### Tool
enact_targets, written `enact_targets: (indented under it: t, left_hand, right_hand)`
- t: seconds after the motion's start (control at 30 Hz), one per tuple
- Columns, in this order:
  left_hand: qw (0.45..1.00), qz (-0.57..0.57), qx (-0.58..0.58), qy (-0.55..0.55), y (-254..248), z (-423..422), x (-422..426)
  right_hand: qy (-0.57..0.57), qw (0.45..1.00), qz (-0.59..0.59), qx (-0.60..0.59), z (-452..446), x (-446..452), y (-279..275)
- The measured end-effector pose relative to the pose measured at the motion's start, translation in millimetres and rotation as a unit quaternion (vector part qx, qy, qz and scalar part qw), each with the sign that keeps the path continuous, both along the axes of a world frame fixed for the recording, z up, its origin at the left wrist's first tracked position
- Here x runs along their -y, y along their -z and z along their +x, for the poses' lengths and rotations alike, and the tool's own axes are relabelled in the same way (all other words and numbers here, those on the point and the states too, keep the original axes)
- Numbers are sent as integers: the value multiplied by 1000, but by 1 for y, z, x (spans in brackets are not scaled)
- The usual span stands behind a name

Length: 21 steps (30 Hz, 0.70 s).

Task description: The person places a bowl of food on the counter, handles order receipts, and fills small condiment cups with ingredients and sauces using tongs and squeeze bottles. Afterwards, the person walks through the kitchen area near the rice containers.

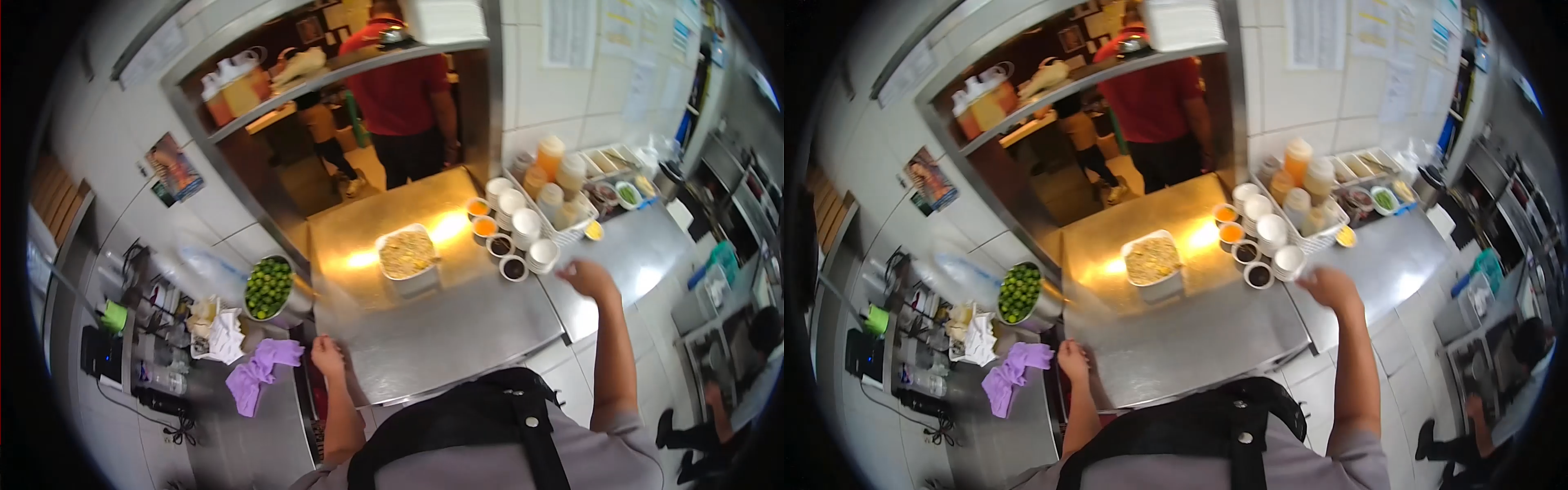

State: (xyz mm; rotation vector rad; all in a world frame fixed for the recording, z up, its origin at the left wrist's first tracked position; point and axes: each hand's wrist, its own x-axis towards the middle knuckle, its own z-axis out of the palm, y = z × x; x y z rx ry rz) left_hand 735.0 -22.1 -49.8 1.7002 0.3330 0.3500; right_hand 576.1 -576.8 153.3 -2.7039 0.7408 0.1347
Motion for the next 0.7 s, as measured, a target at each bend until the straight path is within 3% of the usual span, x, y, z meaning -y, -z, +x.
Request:
enact_targets:
  t: [0.07,0.1,0.2,0.27,0.4,0.43,0.47,0.5,0.57,0.7]
  left_hand:
    - [998,-56,-8,-11,-1,-5,3]
    - [998,-58,-3,-23,-8,-12,10]
    - [1000,-13,-4,-10,-21,-46,37]
    - [999,29,-17,13,-20,-78,53]
    - [998,37,-1,-53,-26,-145,71]
    - [993,88,-9,-75,-27,-163,72]
    - [986,138,-26,-90,-29,-177,75]
    - [985,123,-48,-114,-33,-191,73]
    - [981,118,-69,-140,-52,-217,74]
    - [971,127,-99,-176,-78,-237,79]
  right_hand:
    - [-51,990,-46,123,29,14,-36]
    - [-48,991,-22,120,46,1,-76]
    - [-109,980,-76,146,123,32,-95]
    - [-224,946,-156,174,196,61,-69]
    - [-278,914,-285,75,303,117,-22]
    - [-273,916,-284,80,305,121,-16]
    - [-264,924,-276,-16,317,129,-18]
    - [-246,932,-262,-41,301,110,-42]
    - [-257,931,-256,-27,344,146,-12]
    - [-306,931,-200,-13,349,158,-15]
